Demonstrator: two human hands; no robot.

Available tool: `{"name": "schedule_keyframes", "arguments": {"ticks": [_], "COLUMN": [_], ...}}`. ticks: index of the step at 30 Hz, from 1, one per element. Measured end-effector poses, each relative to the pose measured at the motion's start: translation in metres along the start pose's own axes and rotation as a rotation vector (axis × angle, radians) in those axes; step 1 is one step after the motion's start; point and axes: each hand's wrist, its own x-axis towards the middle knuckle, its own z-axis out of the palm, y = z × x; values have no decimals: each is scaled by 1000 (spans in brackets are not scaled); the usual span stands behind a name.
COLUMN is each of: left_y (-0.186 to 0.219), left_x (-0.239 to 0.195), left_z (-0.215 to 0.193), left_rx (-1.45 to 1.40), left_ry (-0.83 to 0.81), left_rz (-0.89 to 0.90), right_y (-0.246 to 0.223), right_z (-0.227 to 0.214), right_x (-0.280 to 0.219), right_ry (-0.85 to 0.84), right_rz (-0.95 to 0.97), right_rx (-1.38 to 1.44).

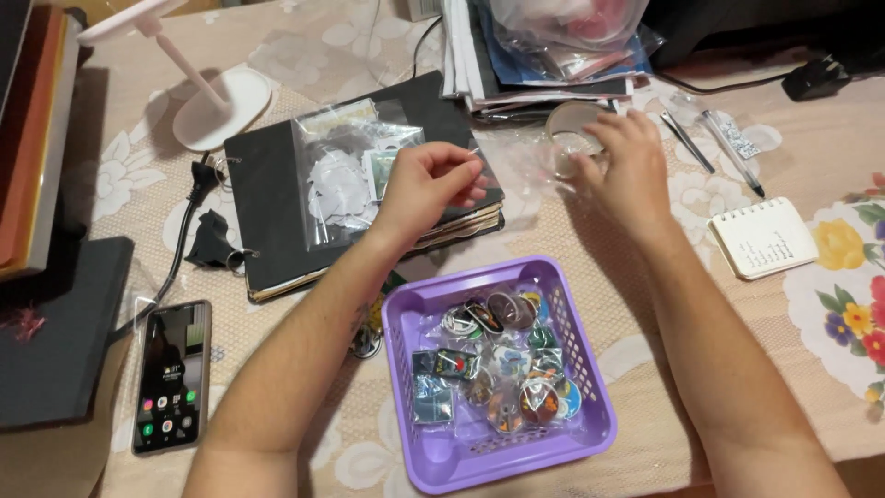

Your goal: The person repeatedly picks small pins from a purple basket, places each into a clear plastic sleeve, and seals the sleeve with a strip of tape. The sealed packages are set aside on the table next to a black binder.

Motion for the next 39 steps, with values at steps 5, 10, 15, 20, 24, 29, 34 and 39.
{"name": "schedule_keyframes", "arguments": {"ticks": [5, 10, 15, 20, 24, 29, 34, 39], "left_y": [-17, -19, -26, -38, -51, -38, 10, 64], "left_x": [53, 71, 85, 105, 123, 108, 24, -84], "left_z": [3, 9, 12, 22, 33, 35, 20, -4], "left_rx": [136, 208, 328, 485, 485, 756, 834, 665], "left_ry": [-109, -136, -52, -2, 59, -4, -118, -394], "left_rz": [-73, -211, -232, -210, -246, -49, 280, 403], "right_y": [11, 12, 21, 23, 22, 8, -25, -103], "right_z": [13, 14, 18, 18, 19, 23, 0, -44], "right_x": [-9, -7, -10, -11, -12, -12, -3, 2], "right_ry": [-64, -140, -144, -139, -130, -120, -30, -279], "right_rz": [95, 207, 325, 343, 322, 152, 66, -109], "right_rx": [40, 34, -31, -28, 1, 22, -23, 338]}}
